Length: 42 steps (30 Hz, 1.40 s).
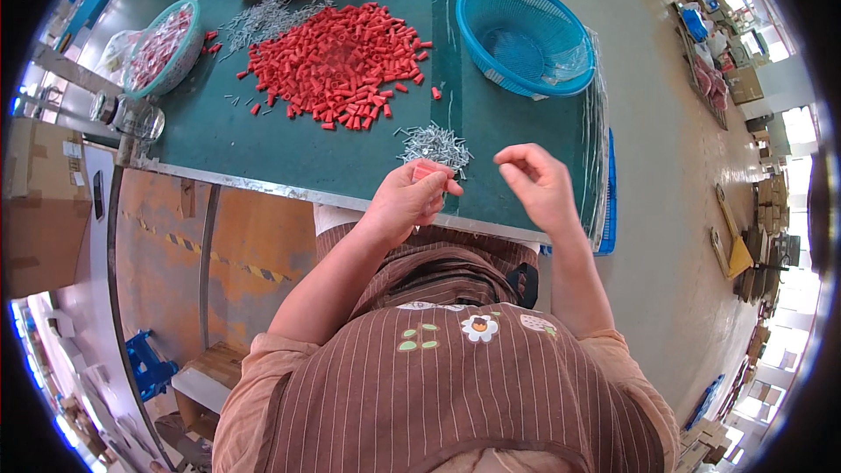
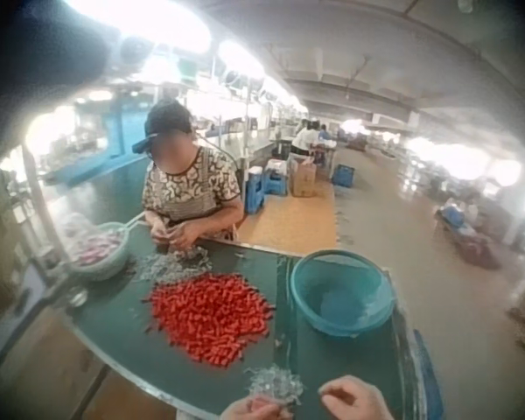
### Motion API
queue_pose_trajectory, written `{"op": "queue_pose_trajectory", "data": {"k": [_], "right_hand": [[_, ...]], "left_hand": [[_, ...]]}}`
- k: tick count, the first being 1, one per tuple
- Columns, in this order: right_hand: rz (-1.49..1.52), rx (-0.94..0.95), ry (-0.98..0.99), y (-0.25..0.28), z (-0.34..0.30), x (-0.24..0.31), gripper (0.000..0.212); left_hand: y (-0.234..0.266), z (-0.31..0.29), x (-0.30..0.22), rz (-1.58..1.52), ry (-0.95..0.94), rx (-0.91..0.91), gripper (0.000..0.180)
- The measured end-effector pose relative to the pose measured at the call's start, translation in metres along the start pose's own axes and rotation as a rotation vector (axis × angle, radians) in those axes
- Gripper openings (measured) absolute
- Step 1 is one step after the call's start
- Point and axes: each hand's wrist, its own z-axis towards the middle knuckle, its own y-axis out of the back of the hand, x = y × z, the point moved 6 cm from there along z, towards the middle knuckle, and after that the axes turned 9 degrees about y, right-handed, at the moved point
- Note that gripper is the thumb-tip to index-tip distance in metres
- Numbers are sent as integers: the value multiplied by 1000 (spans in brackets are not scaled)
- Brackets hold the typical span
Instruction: The person packages hardware by hand, placing a red plastic anchor and a metal screw into a small plastic bag. They repeat this process multiple times, setting each filled bag aside on the table.
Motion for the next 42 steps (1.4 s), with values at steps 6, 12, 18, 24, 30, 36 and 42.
{"op": "queue_pose_trajectory", "data": {"k": [6,12,18,24,30,36,42], "right_hand": [[123,213,15,-60,-4,19,22],[60,199,-14,-83,-5,16,27],[309,131,-117,-81,-4,-13,11],[497,106,-304,-80,-5,-18,10],[398,108,-109,-91,-7,-12,11],[611,135,-266,-91,-9,-25,12],[678,49,-423,-84,-11,-37,12]], "left_hand": [[10,-2,-2,15,-54,-101,15],[22,5,7,102,-105,-188,20],[12,-1,3,41,-114,-112,20],[15,1,6,67,-121,-144,20],[16,5,11,20,-100,-129,26],[14,6,18,-31,-35,-74,26],[16,4,16,-87,-61,-108,21]]}}
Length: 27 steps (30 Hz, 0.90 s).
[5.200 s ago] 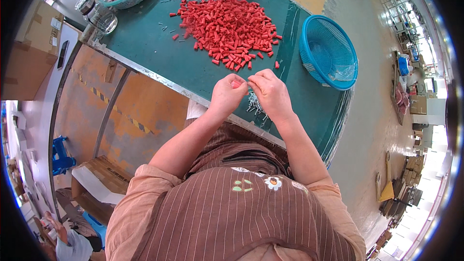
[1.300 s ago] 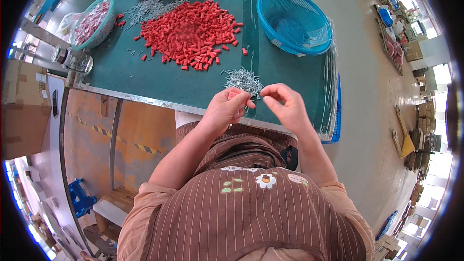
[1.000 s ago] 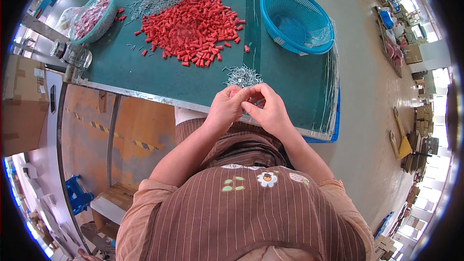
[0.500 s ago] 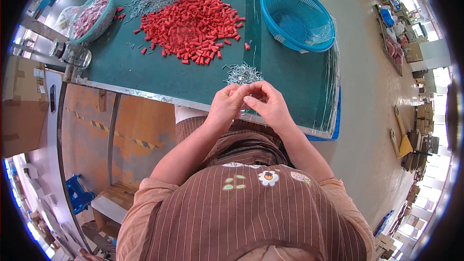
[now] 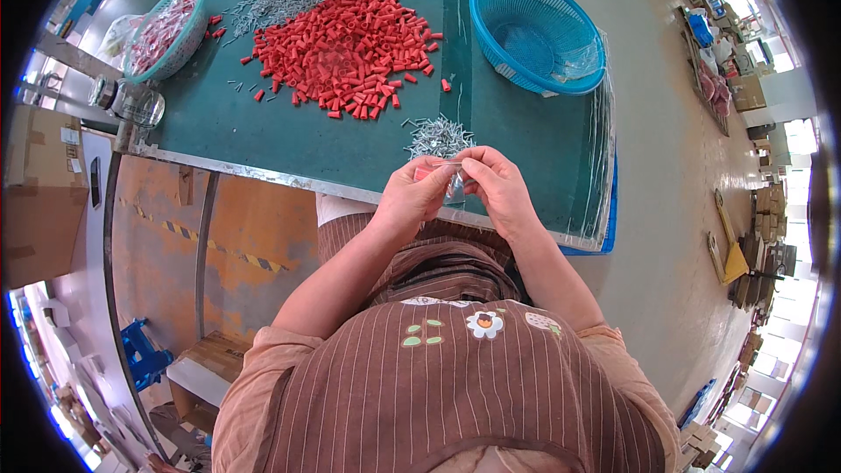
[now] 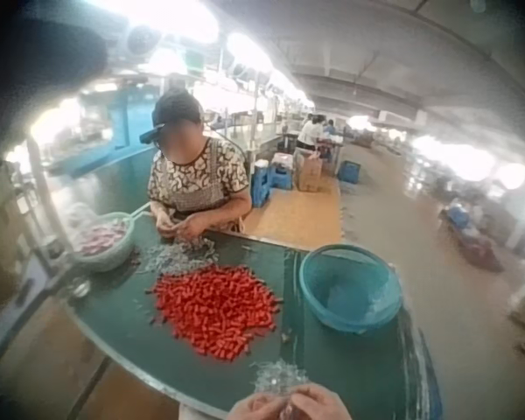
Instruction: The person packages hardware by hand, placing a red plastic anchor and a metal screw into a small plastic bag. They repeat this process multiple times, setting each filled bag aside on the table.
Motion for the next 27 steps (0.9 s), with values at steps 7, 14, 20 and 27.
{"op": "queue_pose_trajectory", "data": {"k": [7,14,20,27], "right_hand": [[-71,37,107,-3,6,11,10],[-549,225,187,-8,10,35,17],[-547,232,213,-20,8,50,25],[-598,298,154,-19,10,49,29]], "left_hand": [[9,1,-4,141,8,-113,18],[12,-9,-42,495,-100,-176,20],[3,-8,-48,706,-114,-197,19],[5,-4,-42,674,-94,-174,17]]}}
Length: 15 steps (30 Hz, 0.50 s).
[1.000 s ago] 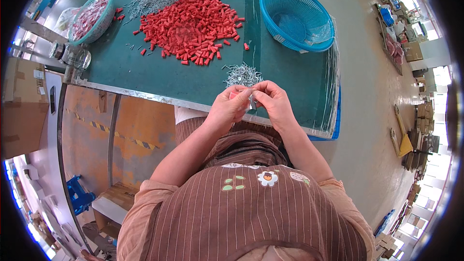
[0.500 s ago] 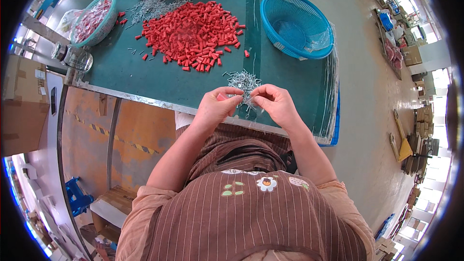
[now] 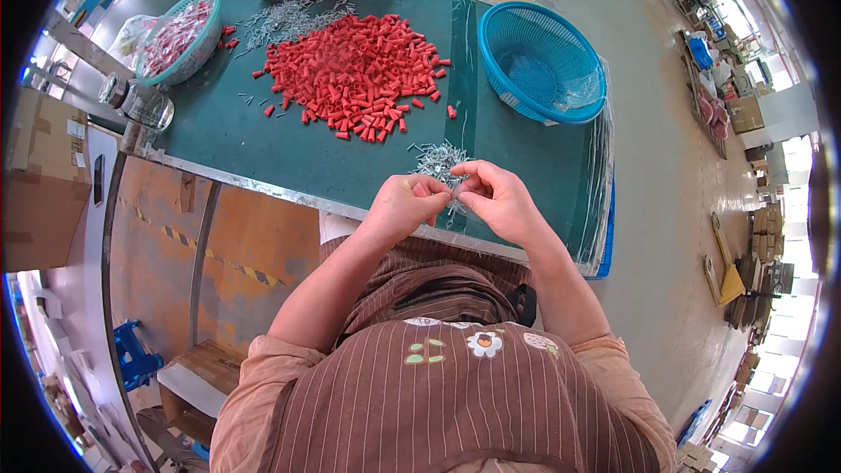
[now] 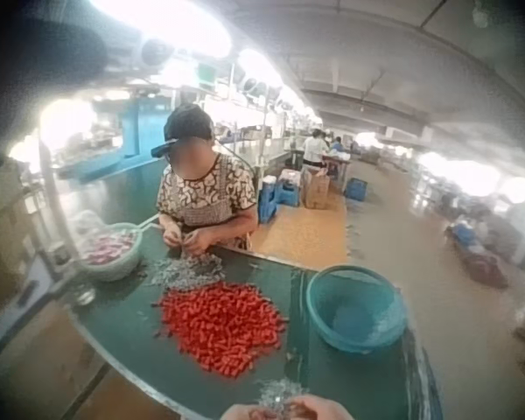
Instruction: The person packages hardware by hand, placing a red plastic anchor and a metal screw into a small plastic bag. They repeat this process multiple times, setting each filled bag aside on the table.
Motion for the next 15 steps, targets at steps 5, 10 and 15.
{"op": "queue_pose_trajectory", "data": {"k": [5,10,15], "right_hand": [[-416,-270,291,11,-2,14,26],[-356,-233,191,-4,-12,15,16],[-173,-199,21,-6,-11,-5,17]], "left_hand": [[0,3,11,-168,125,-8,15],[-6,2,16,-208,21,-77,13],[-11,-11,1,-12,-68,-141,14]]}}
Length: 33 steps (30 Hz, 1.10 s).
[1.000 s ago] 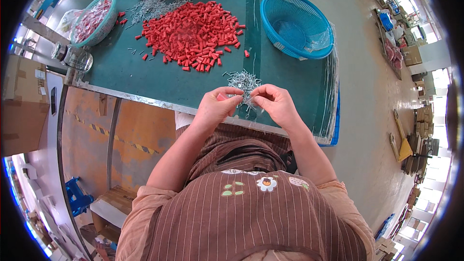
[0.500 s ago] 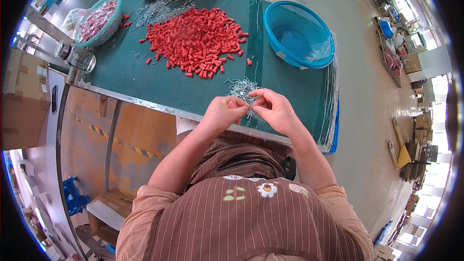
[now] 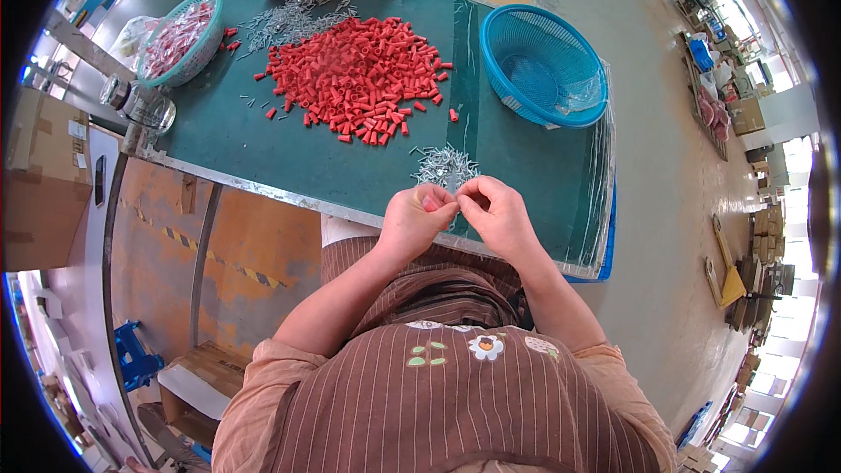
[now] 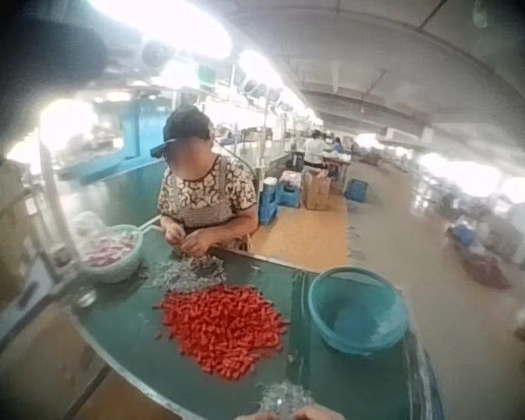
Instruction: The person packages hardware by hand, placing a red plastic anchor and a metal screw into a small plastic bag. They repeat this process multiple times, setting each filled bag aside on the table.
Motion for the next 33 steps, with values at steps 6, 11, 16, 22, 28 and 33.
{"op": "queue_pose_trajectory", "data": {"k": [6,11,16,22,28,33], "right_hand": [[35,55,-49,-2,-1,-5,17],[50,85,-122,-3,-6,-9,16],[19,45,-101,-5,-6,-17,16],[94,85,-86,-13,-4,-14,14],[88,117,-34,-22,-8,-7,13],[75,131,-44,-31,-15,-12,13]], "left_hand": [[-1,5,15,-82,-19,21,15],[-2,0,20,-228,88,74,12],[2,-1,26,-314,137,63,11],[2,8,37,-190,-5,-2,14],[-4,7,49,-245,107,94,10],[-3,10,60,-461,60,38,7]]}}
